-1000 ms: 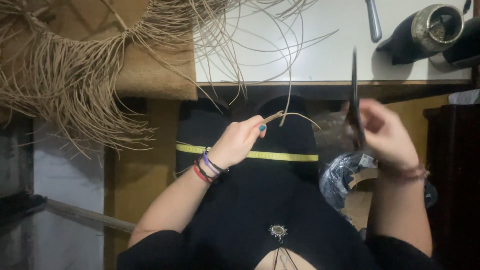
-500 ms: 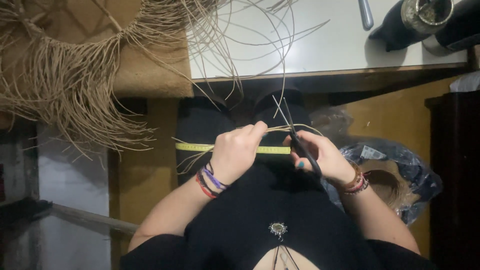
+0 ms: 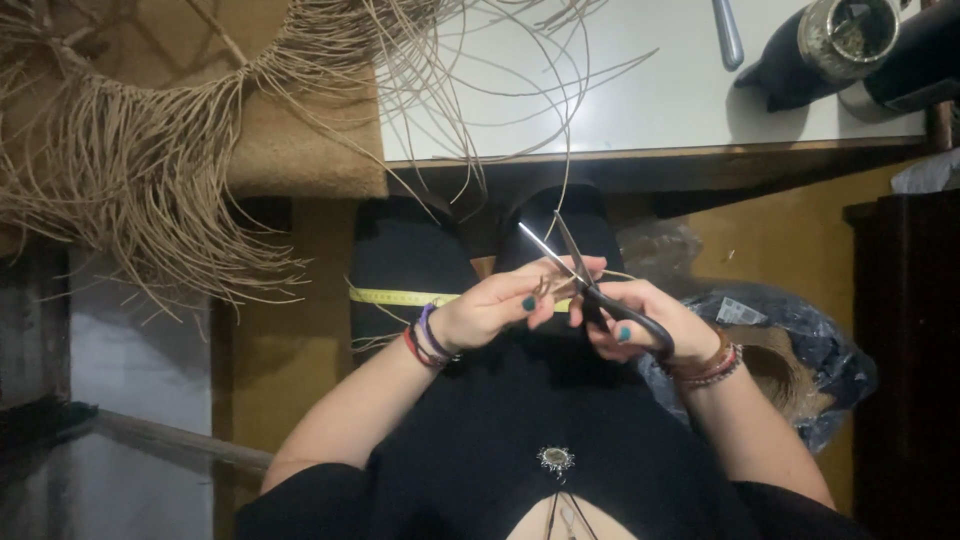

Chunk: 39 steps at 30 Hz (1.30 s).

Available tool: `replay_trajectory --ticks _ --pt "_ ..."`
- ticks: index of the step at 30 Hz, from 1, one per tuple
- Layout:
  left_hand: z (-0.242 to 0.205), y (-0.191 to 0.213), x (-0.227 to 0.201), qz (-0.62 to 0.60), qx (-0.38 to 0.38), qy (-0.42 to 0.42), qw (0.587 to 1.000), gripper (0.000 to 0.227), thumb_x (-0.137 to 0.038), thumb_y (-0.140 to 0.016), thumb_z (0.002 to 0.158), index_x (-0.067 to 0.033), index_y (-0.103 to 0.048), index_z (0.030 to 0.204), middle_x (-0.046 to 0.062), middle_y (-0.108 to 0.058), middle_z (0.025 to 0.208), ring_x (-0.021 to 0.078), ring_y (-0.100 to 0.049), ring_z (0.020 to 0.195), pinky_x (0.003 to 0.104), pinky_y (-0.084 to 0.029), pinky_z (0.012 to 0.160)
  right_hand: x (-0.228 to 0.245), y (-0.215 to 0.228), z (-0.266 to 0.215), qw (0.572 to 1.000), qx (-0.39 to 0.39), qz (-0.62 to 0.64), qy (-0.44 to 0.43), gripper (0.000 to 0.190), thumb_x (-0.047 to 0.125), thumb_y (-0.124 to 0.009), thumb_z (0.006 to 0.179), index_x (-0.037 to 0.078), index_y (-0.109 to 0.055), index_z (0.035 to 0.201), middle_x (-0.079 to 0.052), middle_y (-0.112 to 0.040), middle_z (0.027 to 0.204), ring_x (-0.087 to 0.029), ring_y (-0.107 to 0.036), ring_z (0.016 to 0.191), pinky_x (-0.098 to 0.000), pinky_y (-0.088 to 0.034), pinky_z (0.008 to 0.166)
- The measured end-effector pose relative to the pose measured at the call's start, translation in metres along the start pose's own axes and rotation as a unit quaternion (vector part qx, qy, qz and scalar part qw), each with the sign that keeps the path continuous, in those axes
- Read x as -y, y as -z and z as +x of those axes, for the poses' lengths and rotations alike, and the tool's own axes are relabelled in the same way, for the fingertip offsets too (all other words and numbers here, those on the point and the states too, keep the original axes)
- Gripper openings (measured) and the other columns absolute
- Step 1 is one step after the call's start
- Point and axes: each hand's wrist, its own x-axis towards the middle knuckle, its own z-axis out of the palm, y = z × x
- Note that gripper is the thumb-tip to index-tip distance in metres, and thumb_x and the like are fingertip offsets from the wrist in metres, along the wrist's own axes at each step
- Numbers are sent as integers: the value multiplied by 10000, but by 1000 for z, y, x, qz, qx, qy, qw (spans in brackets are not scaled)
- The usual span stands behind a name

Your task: Measuring and cutting bundles of natural fibers to a specific length using a tape measure and scissors.

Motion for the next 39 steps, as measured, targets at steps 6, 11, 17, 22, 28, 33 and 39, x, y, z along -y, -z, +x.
replay_trajectory --ticks 6,11,17,22,28,33,39 --pt "5 7 6 91 -82 10 992 383 -125 -426 1110 115 -532 1389 92 -609 895 310 -687 1089 506 -436 1123 -5 8 7 999 -24 36 -11 509 474 -822 824 28 -583 776 -104 -556 555 -151 -573 419 -218 -420 285" --pt "4 11 3 120 -124 39 984 354 -207 -461 1103 2 -617 862 263 -484 1524 389 -498 1403 512 -407 1158 -9 25 16 999 -35 22 -14 436 362 -814 853 3 -576 791 -104 -538 501 -145 -547 358 -209 -383 270" --pt "-9 32 27 108 -137 41 984 365 -206 -444 1110 -14 -586 834 254 -439 1568 401 -474 1428 506 -384 1171 29 78 37 868 -223 -443 6 522 255 -855 793 38 -680 1233 -170 -733 838 -307 -689 752 -434 -546 692" --pt "-4 23 6 112 -122 50 985 353 -197 -431 1108 -24 -574 835 259 -443 1558 439 -480 1412 545 -381 1171 4 183 84 639 -303 -706 25 401 266 -807 948 85 -605 1244 -109 -762 892 -347 -741 828 -469 -567 755" --pt "-3 22 -2 101 -117 55 986 353 -204 -433 1109 -15 -576 848 274 -450 1545 471 -471 1402 590 -376 1159 1 177 102 480 -323 -816 16 278 241 -787 957 167 -735 1219 -33 -733 926 -227 -743 814 -343 -589 716" --pt "-4 25 -10 80 -142 32 986 354 -214 -437 1109 -27 -596 854 262 -455 1550 420 -470 1418 547 -374 1176 1 106 64 825 -186 -504 174 320 156 -419 1114 57 -674 1281 -172 -660 1178 -371 -613 1131 -473 -481 995" --pt "3 27 1 71 -178 -18 981 495 -231 -396 1121 104 -421 1483 104 -617 1001 361 -495 1405 506 -360 1196 -38 40 22 962 -187 -194 28 356 219 -404 1096 20 -660 950 52 -448 688 -43 -389 608 -189 -317 571"
